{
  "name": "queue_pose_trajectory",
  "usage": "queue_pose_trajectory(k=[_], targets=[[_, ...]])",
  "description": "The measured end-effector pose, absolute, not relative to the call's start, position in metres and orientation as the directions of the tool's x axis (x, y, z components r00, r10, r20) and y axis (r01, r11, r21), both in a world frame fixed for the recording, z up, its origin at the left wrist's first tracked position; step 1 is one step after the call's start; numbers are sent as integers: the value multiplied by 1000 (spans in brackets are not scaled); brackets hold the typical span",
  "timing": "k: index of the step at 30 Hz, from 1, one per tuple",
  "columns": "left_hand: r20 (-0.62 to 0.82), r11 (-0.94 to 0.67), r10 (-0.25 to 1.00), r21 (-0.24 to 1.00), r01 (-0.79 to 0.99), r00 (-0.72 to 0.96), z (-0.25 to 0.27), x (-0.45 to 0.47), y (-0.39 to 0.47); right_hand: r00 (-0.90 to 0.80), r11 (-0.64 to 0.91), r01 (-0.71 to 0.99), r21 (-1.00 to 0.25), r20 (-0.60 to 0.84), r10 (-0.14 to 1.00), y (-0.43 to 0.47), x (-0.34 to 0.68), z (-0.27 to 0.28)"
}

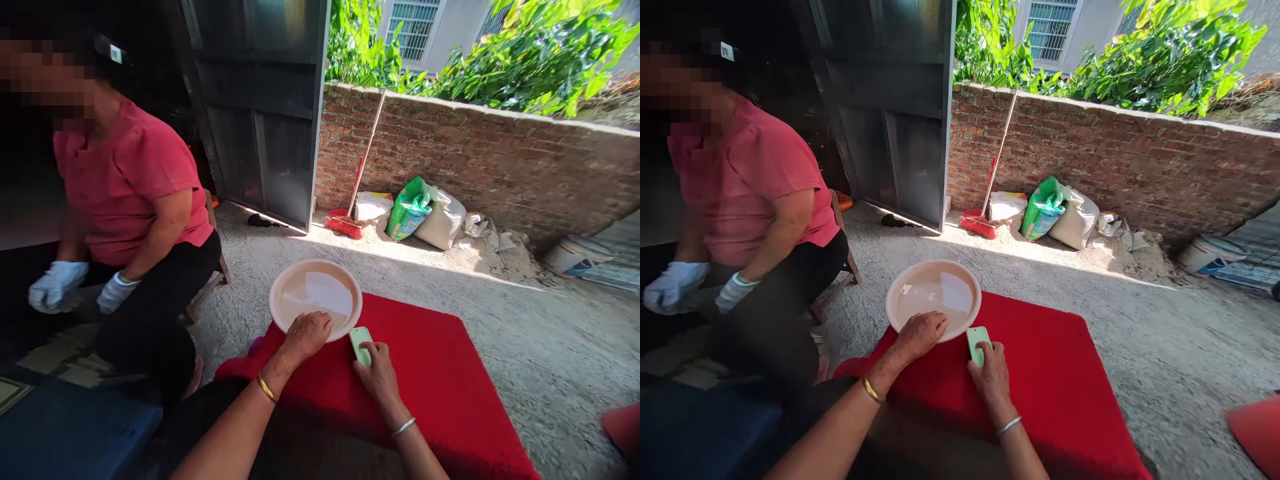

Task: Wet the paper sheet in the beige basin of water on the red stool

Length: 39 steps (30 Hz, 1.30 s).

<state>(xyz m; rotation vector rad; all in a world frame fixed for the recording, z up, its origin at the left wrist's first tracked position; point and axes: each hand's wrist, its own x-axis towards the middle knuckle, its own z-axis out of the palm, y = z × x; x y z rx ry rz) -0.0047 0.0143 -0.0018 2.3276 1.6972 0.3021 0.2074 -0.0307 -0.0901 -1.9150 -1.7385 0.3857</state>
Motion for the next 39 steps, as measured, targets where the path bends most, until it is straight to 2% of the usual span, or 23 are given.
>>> queue_pose_trajectory(k=[5, 9, 12, 14, 16, 18, 19, 21, 22, 23, 24, 26, 28, 30, 34, 39], targets=[[17, -295, 953, 291, 910, 304, -3, -5, 15, 335, -183, 794, -579, 166, 928, -36, 306, -72], [21, -303, 951, 288, 909, 310, -4, -6, 15, 658, -510, 687, -518, 145, 739, -61, 405, -67], [30, -310, 949, 284, 907, 315, -6, -5, 15, 780, -683, 580, -445, 62, 622, -69, 422, -75], [34, -315, 948, 276, 908, 318, -6, -5, 16, 730, -657, 620, -430, 9, 683, -67, 390, -81], [38, -318, 946, 270, 909, 320, -6, -5, 16, 564, -501, 733, -460, -1, 826, -66, 328, -84], [36, -316, 947, 264, 911, 318, -5, -5, 16, 277, -217, 822, -526, 37, 960, -69, 258, -86], [33, -312, 949, 263, 913, 315, -4, -5, 16, 108, -63, 828, -558, 49, 993, -73, 227, -86], [25, -301, 952, 266, 916, 305, -2, -5, 15, -193, 172, 761, -625, 35, 981, -79, 186, -85], [22, -295, 953, 270, 916, 301, -1, -5, 14, -278, 226, 722, -654, 26, 960, -81, 178, -84], [18, -292, 954, 275, 916, 299, 0, -5, 14, -290, 225, 708, -669, 15, 957, -80, 179, -82], [15, -290, 954, 278, 916, 298, 0, -5, 14, -234, 178, 722, -669, 7, 972, -75, 187, -80], [14, -292, 954, 281, 914, 301, -1, -4, 13, 14, -6, 781, -624, 8, 1000, -57, 220, -74], [19, -297, 953, 285, 911, 304, -2, -4, 14, 245, -192, 805, -561, 20, 969, -29, 259, -67], [28, -297, 953, 298, 907, 303, -3, -4, 14, 357, -291, 806, -515, 30, 934, 0, 286, -60], [33, -301, 952, 300, 905, 305, -2, -4, 14, 414, -353, 815, -460, 34, 910, 48, 286, -52], [19, -301, 951, 284, 910, 308, 0, -4, 13, 285, -258, 871, -418, 1, 959, 59, 238, -57]])
